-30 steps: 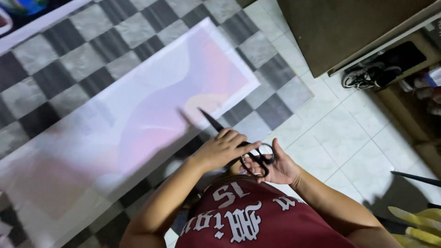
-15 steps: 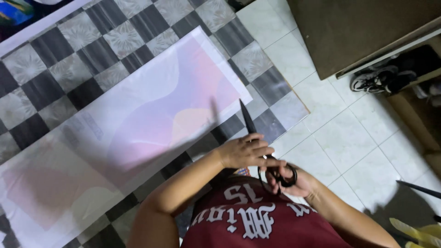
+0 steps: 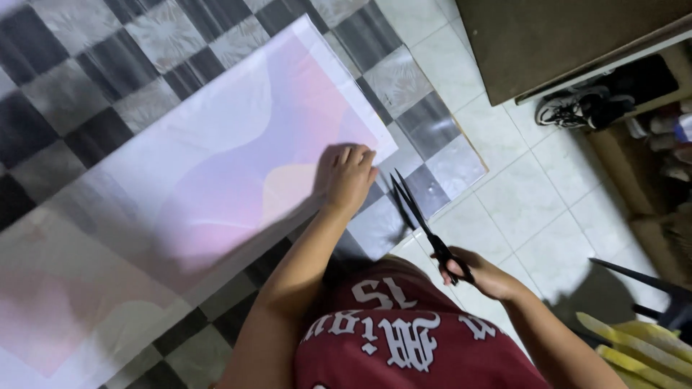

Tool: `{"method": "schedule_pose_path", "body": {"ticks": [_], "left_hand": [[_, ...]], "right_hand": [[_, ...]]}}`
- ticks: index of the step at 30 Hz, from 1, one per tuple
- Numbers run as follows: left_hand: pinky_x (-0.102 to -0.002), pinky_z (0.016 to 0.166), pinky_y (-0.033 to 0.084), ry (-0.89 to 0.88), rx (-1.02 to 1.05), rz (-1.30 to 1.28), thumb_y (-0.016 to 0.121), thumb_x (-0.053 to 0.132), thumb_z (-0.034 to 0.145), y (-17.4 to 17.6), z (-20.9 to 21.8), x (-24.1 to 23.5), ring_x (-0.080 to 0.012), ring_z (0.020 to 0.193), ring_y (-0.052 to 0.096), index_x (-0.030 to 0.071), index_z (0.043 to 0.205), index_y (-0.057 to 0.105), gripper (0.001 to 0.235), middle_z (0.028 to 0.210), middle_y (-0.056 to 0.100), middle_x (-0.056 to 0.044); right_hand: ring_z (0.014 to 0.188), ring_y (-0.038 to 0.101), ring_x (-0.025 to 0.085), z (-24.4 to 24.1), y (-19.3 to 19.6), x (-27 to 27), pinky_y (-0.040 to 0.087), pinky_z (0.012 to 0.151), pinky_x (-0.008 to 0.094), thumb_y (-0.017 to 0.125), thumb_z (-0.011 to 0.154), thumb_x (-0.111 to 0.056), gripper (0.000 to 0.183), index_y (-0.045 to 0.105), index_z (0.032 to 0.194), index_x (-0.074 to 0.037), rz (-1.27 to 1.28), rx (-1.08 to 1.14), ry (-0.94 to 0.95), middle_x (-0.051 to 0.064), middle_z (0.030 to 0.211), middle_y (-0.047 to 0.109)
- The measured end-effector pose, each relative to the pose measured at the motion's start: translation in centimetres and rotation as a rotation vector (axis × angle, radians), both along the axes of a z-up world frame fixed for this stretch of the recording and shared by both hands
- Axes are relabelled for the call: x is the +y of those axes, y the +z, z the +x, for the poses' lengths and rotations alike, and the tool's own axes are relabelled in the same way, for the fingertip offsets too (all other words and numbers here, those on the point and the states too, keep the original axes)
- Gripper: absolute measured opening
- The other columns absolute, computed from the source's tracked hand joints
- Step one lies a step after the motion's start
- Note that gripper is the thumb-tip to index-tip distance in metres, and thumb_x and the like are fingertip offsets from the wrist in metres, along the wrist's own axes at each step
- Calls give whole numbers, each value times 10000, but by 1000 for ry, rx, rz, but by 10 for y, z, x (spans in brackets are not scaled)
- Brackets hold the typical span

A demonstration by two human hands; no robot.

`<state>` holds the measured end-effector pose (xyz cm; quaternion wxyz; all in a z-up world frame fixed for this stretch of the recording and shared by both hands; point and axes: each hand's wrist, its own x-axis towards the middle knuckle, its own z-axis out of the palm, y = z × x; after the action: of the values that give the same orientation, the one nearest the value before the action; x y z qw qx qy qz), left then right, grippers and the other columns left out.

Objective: The person uses scissors to cut a large sheet of white patterned fabric on a checkered table. After cutting the fabric, the person picks up a white t-shirt with a colorful design and places it on top of the cut fabric sheet.

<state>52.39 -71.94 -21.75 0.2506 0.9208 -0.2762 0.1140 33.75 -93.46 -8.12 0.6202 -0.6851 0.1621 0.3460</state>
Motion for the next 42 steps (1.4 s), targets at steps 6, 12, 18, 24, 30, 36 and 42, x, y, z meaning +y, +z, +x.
{"method": "schedule_pose_path", "body": {"ticks": [6, 12, 18, 24, 30, 36, 42], "left_hand": [[-292, 650, 494, 93, -102, -9, 683, 257, 819, 0, 9, -9, -150, 864, 512, 176, 890, 636, 118, 887, 492, 47], [-264, 638, 474, 131, -301, -95, 617, 210, 879, 12, 10, -9, -136, 807, 549, 208, 822, 630, 59, 839, 514, 49], [-268, 623, 434, 115, -317, -155, 651, 179, 842, 21, 10, -8, -148, 806, 545, 179, 830, 610, 43, 833, 523, 37], [-268, 620, 435, 115, -330, -184, 645, 152, 853, 33, 10, -7, -146, 786, 531, 163, 838, 608, 41, 822, 515, 24], [-254, 609, 429, 125, -331, -169, 650, 150, 835, 31, 11, -6, -133, 782, 530, 179, 827, 604, 55, 817, 503, 38], [-251, 600, 430, 121, -347, -171, 631, 170, 864, 31, 12, -5, -138, 774, 529, 177, 815, 607, 55, 807, 503, 28], [-258, 603, 428, 114, -348, -174, 626, 173, 869, 27, 12, -6, -144, 785, 532, 179, 818, 603, 56, 816, 510, 25]], "right_hand": [[658, 660, 264, 32, -12, -1, 500, 591, 338, 641, 774, -544, 559, 641, 843, 10, 14, -17, 10, 149, 685, 626], [663, 660, 256, 56, -29, 0, 491, 599, 331, 655, 813, -462, 485, 614, 885, 15, 43, -14, -38, 142, 718, 618], [638, 661, 248, 65, -55, -13, 495, 583, 322, 676, 823, -399, 443, 621, 907, 32, -32, -5, -1, 141, 703, 615], [561, 638, 248, 78, -48, -7, 493, 544, 317, 686, 823, -366, 421, 635, 892, 46, -105, 33, -9, 146, 636, 597], [516, 637, 243, 77, -60, -16, 496, 502, 306, 705, 820, -346, 388, 656, 887, 33, -132, 47, -16, 144, 586, 592], [459, 608, 226, 80, -51, -17, 483, 457, 285, 730, 799, -281, 313, 652, 826, 21, -176, 46, -44, 136, 538, 566], [419, 601, 211, 79, -49, -12, 473, 420, 266, 750, 786, -250, 283, 643, 771, 12, -166, 20, -74, 126, 501, 552]]}}
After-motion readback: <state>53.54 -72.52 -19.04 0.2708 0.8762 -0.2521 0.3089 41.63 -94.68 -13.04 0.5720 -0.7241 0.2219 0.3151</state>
